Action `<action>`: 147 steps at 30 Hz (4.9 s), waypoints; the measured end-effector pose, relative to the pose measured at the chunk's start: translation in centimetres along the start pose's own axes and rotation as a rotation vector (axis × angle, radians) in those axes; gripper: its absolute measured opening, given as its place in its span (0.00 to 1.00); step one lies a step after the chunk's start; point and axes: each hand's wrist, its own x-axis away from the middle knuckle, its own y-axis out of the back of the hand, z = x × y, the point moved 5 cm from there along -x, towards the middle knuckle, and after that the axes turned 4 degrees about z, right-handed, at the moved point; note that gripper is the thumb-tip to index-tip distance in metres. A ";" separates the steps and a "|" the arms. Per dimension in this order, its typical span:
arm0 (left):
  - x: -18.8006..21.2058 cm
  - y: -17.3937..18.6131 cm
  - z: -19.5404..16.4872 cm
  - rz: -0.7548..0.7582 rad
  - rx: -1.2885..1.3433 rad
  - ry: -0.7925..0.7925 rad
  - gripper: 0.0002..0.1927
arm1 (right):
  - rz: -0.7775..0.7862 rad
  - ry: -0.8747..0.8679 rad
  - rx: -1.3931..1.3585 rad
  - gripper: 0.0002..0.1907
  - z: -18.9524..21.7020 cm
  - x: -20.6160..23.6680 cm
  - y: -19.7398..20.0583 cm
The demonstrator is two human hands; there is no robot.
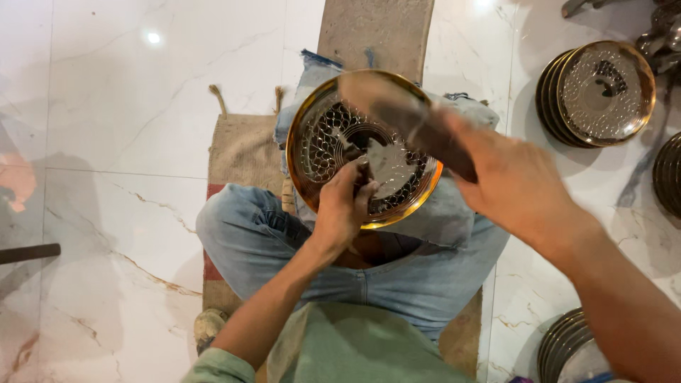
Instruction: The person sits cross-legged on the floor with a decorative brass plate resting on their lap. They hold a small punch against the plate's patterned surface with one hand and repeatedly strike it with a wooden mallet held in the other hand, working across the embossed design and repositioning the punch between strikes.
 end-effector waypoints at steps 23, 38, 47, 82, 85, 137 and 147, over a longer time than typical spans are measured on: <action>-5.4 -3.7 -2.4 1.162 -0.084 -0.405 0.22 | -0.251 -0.863 -0.075 0.42 1.2 20.8 -20.5; -5.9 -4.8 -2.1 1.281 -0.207 -0.410 0.26 | -0.559 -0.910 -0.753 0.45 -0.7 21.1 -20.3; -5.5 -2.6 -0.8 0.897 -0.152 -0.388 0.25 | -0.395 -0.771 -0.925 0.44 -3.3 17.1 -15.3; 0.2 -0.3 0.9 -0.059 -0.020 -0.015 0.11 | 0.389 -0.053 0.476 0.47 1.5 -1.1 -0.4; -0.8 -0.5 1.0 0.078 -0.059 0.042 0.12 | 0.137 0.002 0.239 0.45 1.4 -0.6 0.8; -1.9 2.1 0.2 -0.090 0.167 0.080 0.18 | -0.155 -0.336 -0.190 0.46 -2.7 6.6 -4.6; 0.6 -0.1 1.2 -0.282 0.065 0.128 0.13 | 0.154 -0.055 0.595 0.45 2.4 -0.3 -0.7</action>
